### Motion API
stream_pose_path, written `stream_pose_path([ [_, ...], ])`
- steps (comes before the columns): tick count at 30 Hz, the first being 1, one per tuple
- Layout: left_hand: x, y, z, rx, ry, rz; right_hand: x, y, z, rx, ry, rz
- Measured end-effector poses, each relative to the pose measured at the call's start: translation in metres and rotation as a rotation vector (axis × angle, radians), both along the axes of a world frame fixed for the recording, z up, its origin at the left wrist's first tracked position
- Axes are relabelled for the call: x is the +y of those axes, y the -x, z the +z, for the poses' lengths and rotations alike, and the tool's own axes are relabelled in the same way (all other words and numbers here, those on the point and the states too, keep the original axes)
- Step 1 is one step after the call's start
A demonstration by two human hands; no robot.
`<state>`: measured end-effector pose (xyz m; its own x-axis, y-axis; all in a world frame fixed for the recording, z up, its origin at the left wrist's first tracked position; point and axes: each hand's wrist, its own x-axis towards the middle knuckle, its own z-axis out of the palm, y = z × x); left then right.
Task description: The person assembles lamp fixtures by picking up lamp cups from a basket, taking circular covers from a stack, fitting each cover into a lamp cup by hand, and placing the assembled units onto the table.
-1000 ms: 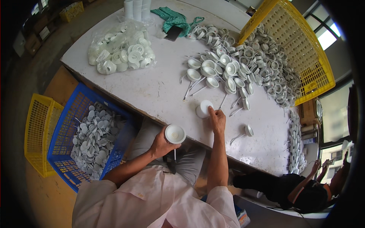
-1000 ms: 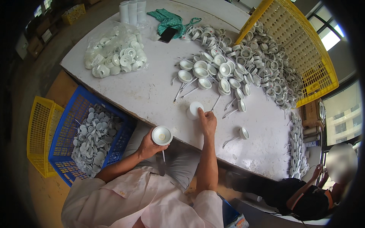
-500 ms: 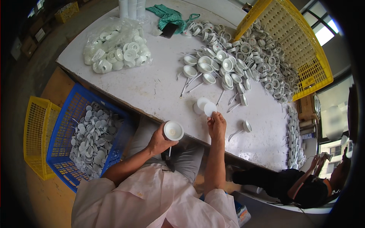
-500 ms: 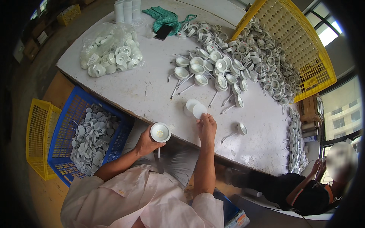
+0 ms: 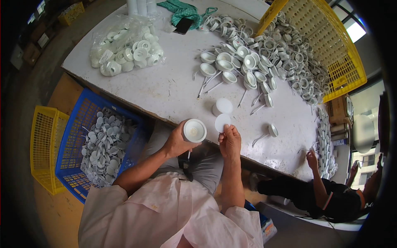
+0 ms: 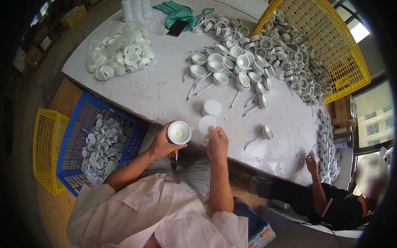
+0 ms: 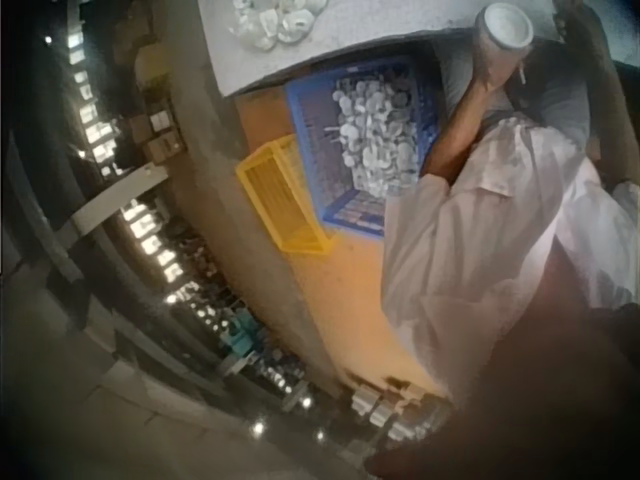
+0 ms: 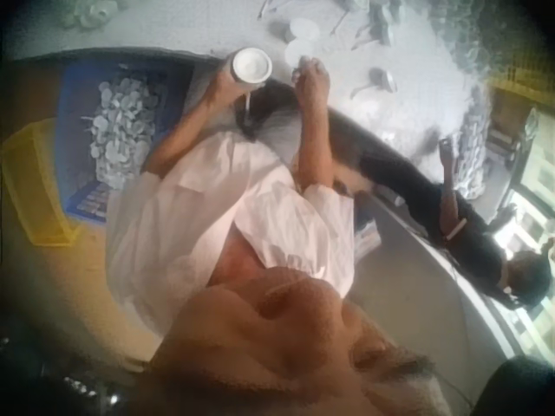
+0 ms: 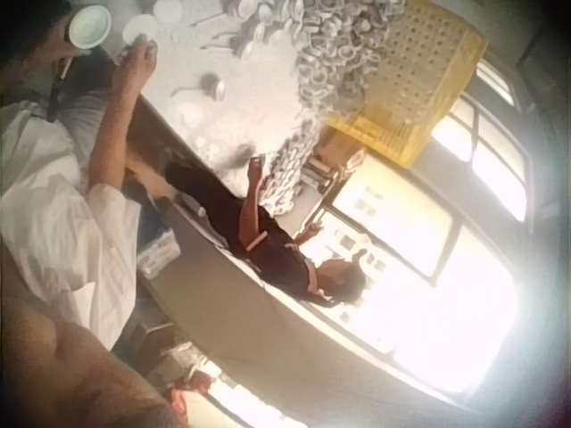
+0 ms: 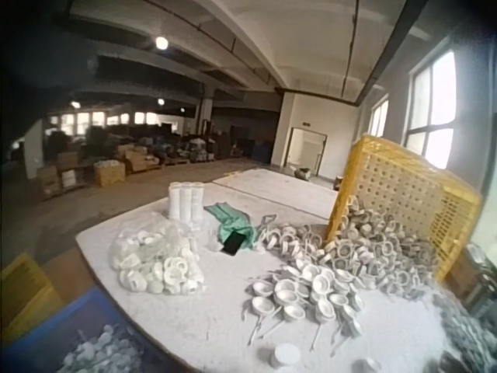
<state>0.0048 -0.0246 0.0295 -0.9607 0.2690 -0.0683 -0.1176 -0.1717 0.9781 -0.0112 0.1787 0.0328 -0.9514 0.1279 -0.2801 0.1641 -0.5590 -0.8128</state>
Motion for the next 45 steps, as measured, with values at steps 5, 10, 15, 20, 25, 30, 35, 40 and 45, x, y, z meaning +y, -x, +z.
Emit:
stream_pose_path([
  [5,-0.001,0.005,-0.001,0.108,0.135,0.000,-0.019,-0.013,0.003,-0.042,-0.207,0.139],
  [10,-0.001,0.003,-0.018,0.180,0.004,-0.066,-0.028,-0.018,-0.003,-0.026,-0.349,0.206],
  [15,0.001,-0.001,-0.011,0.081,0.032,-0.016,-0.038,-0.020,0.001,-0.047,-0.427,0.189],
  [20,0.001,-0.001,-0.009,0.135,0.153,0.007,-0.040,-0.020,-0.005,-0.037,-0.458,0.185],
  [25,0.002,-0.003,-0.015,0.151,0.186,0.012,-0.040,-0.019,-0.005,-0.035,-0.465,0.197],
  [30,0.002,-0.005,-0.014,0.149,0.215,-0.004,-0.040,-0.020,-0.011,-0.090,-0.329,0.234],
  [35,0.002,-0.008,-0.017,0.165,0.246,-0.014,-0.039,-0.022,-0.015,-0.093,-0.344,0.266],
  [40,0.001,-0.008,-0.024,0.190,0.237,-0.025,-0.037,-0.024,-0.013,-0.122,-0.370,0.305],
  [45,-0.003,-0.006,-0.024,0.120,0.122,-0.101,-0.037,-0.025,-0.003,-0.134,-0.293,0.274],
])
